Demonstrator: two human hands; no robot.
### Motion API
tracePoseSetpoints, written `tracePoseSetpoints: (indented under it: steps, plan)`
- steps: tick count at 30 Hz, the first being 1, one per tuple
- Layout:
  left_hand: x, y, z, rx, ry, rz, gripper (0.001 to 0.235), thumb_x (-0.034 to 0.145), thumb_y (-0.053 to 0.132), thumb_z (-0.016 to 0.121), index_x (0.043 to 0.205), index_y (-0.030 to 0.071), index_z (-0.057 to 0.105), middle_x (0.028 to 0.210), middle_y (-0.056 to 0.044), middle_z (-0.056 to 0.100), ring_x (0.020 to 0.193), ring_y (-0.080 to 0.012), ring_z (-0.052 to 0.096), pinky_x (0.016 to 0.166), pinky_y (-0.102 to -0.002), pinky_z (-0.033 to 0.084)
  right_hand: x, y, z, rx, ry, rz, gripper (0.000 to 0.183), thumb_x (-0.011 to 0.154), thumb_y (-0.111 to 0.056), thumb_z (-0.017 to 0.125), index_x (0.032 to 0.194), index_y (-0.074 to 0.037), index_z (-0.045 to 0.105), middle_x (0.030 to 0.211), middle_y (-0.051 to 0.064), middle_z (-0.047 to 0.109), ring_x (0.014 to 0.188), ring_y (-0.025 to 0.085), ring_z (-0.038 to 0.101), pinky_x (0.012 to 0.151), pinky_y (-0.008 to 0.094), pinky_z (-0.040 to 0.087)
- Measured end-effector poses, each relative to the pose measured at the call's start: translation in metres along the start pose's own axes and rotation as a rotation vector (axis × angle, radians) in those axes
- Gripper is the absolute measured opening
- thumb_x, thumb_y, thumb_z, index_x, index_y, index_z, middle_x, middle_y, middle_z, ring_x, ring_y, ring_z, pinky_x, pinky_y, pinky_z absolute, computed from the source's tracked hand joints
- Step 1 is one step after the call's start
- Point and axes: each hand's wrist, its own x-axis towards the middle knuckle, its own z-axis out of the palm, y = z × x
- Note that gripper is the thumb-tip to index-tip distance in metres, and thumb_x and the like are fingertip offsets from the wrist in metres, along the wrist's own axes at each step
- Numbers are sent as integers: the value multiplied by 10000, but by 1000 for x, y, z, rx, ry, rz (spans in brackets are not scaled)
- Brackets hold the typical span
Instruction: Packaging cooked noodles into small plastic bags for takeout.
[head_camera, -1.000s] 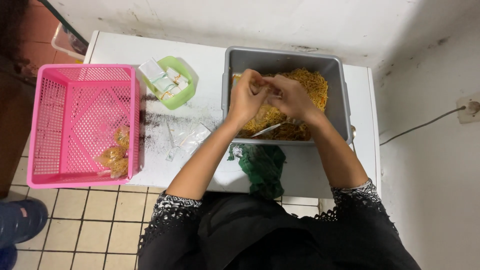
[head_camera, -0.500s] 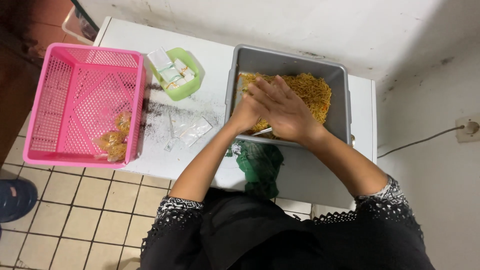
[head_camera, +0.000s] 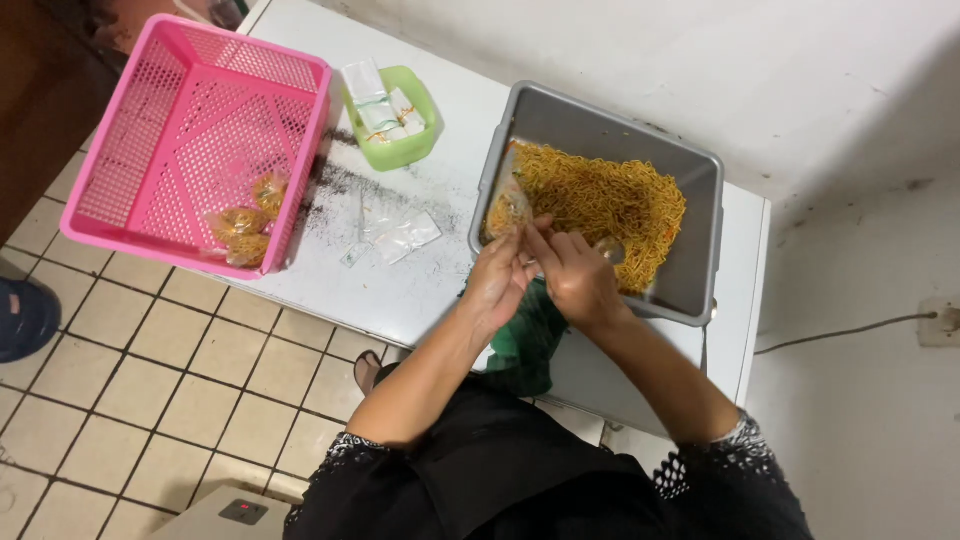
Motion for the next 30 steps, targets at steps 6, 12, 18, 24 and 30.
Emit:
tracePoseSetpoints:
  steps: [6,12,18,24,30]
  plan:
    - [17,-12,-90,202,48,153,233,1146,269,557,1080,66,652,1053,-33,652,1020,-146,589,976,-329,461,-25,-9,48,964,169,649,104,992,90,650,1042,32,720,867,121,651,668,214,640,576,304,546]
    - [-19,61,-84,1226,-17,398,212,1081,212,544,1111,16,619,1035,-131,626,960,-281,572,824,-412,490,17,-52,62,482,299,284,89,906,3,739,992,23,733,886,152,684,734,213,665,623,320,529]
    - [-72,133,-60,2055,114,495,192,946,156,599,1089,30,626,1047,-138,631,997,-348,608,792,-494,492,72,-106,54,835,34,445,276,839,16,777,1111,39,736,937,144,708,691,244,666,630,349,544]
    - [-96,184,-69,2367,107,771,289,844,180,664,1121,98,678,971,-74,637,974,-296,594,774,-483,471,100,-134,92,255,393,-81,197,797,27,804,966,-45,733,1021,81,694,859,340,701,734,408,575]
    - [-96,229,-100,1823,94,897,122,882,168,711,983,101,727,1000,-60,658,1012,-289,604,838,-440,483,125,-156,144,998,314,596,101,961,22,710,1023,0,634,1158,97,620,884,161,712,719,291,638]
